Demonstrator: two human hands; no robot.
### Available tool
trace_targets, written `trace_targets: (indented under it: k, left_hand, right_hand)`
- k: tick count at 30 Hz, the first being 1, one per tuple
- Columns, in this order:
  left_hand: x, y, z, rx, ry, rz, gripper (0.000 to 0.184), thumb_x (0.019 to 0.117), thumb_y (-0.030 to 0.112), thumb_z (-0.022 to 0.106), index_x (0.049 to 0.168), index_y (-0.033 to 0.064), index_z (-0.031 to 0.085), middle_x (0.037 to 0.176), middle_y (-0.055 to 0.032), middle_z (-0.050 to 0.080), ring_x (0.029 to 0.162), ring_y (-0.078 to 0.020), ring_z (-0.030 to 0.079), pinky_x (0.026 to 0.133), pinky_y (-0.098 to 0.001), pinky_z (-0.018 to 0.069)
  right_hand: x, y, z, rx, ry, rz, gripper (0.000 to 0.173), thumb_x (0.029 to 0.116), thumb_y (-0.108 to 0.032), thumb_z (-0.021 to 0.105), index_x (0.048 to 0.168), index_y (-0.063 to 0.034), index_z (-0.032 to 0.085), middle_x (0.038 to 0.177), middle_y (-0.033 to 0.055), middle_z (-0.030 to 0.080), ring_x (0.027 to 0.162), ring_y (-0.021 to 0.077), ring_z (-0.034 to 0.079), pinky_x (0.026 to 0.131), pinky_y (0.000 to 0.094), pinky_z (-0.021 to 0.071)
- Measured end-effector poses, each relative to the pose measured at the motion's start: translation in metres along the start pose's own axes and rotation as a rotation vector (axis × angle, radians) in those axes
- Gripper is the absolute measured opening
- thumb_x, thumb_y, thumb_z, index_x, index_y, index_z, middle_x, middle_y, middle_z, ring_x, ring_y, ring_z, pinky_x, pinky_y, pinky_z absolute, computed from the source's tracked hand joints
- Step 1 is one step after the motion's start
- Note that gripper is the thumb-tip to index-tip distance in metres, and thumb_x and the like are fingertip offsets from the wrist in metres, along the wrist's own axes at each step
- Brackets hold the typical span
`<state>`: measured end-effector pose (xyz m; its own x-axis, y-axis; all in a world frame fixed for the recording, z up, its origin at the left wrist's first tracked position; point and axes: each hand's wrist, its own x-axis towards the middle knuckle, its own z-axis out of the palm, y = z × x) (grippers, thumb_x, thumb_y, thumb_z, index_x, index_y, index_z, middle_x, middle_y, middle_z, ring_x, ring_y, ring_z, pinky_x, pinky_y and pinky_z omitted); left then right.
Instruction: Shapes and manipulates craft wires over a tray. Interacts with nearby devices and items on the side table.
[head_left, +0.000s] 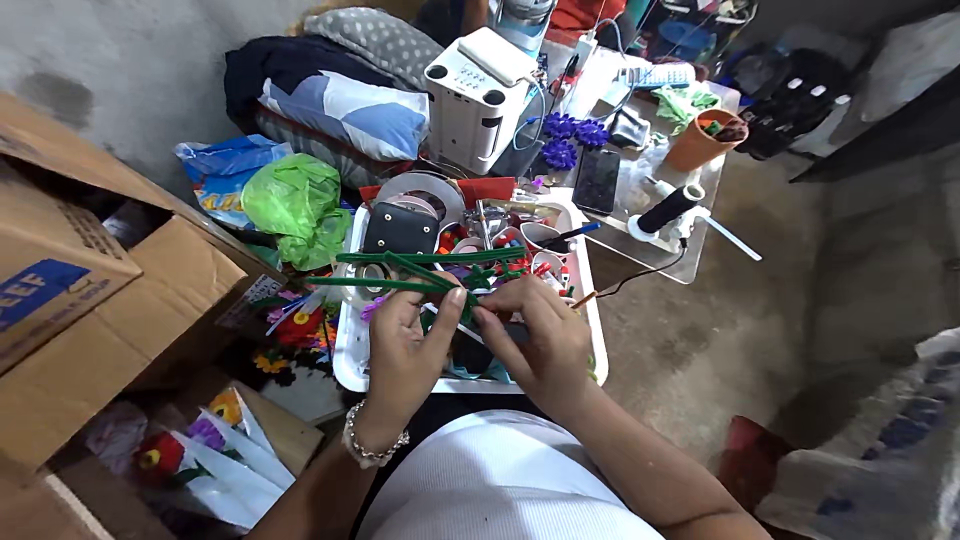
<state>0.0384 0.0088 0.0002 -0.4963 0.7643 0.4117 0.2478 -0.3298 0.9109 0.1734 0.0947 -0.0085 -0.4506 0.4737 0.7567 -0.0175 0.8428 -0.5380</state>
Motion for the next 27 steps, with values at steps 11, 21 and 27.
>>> trace_targets:
  k: [11,21,27]
  left_hand:
    - [0.002,0.000,0.001,0.051,-0.076,0.017,0.013,0.0978,0.012,0.066,0.104,0.0012,0.069,0.098,0.0035,0.072,0.092,-0.0012,0.068,0.086,-0.0204,0.0582]
    - [0.007,0.007,-0.013,0.412,-0.251,0.130,0.022,0.0999,0.029,0.064,0.097,0.0099,0.074,0.095,0.0059,0.073,0.095,0.0011,0.066,0.094,-0.0232,0.0513]
    - [0.004,0.013,-0.004,0.050,-0.139,-0.121,0.009,0.0984,0.011,0.065,0.100,0.0032,0.069,0.090,0.0031,0.073,0.082,-0.0028,0.070,0.077,-0.0191,0.0595]
  right_hand:
    - [-0.001,0.002,-0.008,0.553,-0.101,0.475,0.009,0.0977,-0.009,0.066,0.097,-0.0009,0.068,0.089,-0.0001,0.071,0.081,0.0028,0.068,0.077,0.0205,0.0582]
    - [0.024,0.008,-0.029,0.477,-0.129,0.268,0.043,0.0947,-0.009,0.072,0.132,0.0019,0.054,0.104,0.0054,0.072,0.092,0.0119,0.070,0.086,0.0303,0.0611]
    - [0.021,0.006,-0.024,0.553,-0.033,0.340,0.027,0.0933,-0.002,0.068,0.120,-0.0006,0.065,0.106,0.0027,0.072,0.090,0.0077,0.070,0.084,0.0267,0.0615]
